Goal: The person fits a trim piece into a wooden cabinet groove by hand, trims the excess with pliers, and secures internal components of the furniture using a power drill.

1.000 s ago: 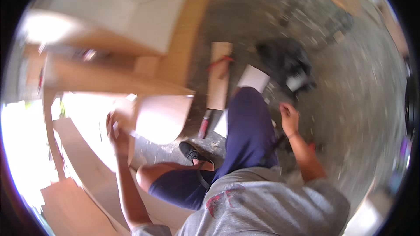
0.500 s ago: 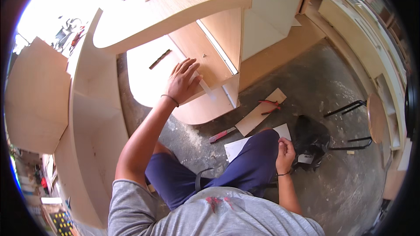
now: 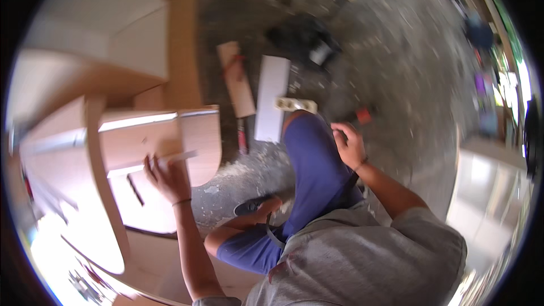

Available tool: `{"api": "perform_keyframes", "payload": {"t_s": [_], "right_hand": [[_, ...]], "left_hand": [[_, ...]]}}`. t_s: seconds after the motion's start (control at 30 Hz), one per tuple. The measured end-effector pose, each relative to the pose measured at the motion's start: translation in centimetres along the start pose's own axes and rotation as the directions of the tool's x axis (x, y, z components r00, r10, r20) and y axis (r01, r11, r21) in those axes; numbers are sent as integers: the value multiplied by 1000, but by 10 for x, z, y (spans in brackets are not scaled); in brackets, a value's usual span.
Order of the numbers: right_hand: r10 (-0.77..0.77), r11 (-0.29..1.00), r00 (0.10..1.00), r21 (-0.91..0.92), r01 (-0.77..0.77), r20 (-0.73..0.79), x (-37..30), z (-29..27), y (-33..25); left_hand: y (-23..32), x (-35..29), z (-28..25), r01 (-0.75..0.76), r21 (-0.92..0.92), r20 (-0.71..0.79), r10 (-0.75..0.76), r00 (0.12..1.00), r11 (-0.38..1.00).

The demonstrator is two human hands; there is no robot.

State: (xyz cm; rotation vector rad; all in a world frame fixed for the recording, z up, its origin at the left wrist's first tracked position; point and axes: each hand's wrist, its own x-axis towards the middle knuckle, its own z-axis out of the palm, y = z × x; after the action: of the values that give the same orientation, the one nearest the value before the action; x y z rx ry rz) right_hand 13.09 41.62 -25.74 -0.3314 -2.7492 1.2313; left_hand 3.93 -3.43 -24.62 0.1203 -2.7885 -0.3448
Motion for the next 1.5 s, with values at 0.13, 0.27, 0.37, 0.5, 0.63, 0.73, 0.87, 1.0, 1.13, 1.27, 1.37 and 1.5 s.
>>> {"api": "perform_keyframes", "payload": {"t_s": [0.13, 0.27, 0.37, 0.5, 0.63, 0.73, 0.87, 1.0, 1.13, 1.27, 1.37, 1.5], "right_hand": [[509, 860, 851, 54, -507, -131, -98, -34, 57], [790, 606, 603, -11, -795, -109, -189, -62, 72], [896, 413, 435, -197, -889, -83, -232, -59, 108], [903, -338, -261, 188, -922, 342, -277, -24, 205], [850, -342, -112, 379, -860, 514, -281, 12, 268], [894, -362, -207, 367, -857, 397, -273, 30, 291], [971, -239, -236, 295, -925, 49, -256, 39, 286], [956, 43, 24, 60, -997, -291, -248, 29, 247], [518, 832, 854, -207, -516, -44, -199, -39, 159], [124, 885, 855, -446, 135, 504, -121, -87, -14], [-8, 833, 632, -344, 433, 775, -96, -85, -147], [-271, 710, 398, -98, 698, 877, -102, -44, -275]], "left_hand": [[2, -11, -5, 7, -65, 90, -1, 996, 998], [24, -48, -34, -37, 25, 259, 30, 965, 999], [36, -104, -72, -36, -64, 393, 58, 918, 997], [46, -172, -121, 82, -11, 503, -65, 862, 997], [67, -207, -157, 333, 137, 695, -330, 639, 933], [66, -200, -179, 254, 91, 777, -228, 587, 963], [70, -210, -186, 302, 180, 757, -329, 565, 936], [84, -208, -182, 416, 76, 759, -324, 565, 906], [97, -234, -210, 581, -22, 753, -369, 545, 813], [122, -243, -256, 791, -69, 793, -448, 413, 608], [120, -264, -271, 831, -257, 771, -414, 484, 494], [108, -250, -294, 849, -436, 762, -380, 524, 299]]}}
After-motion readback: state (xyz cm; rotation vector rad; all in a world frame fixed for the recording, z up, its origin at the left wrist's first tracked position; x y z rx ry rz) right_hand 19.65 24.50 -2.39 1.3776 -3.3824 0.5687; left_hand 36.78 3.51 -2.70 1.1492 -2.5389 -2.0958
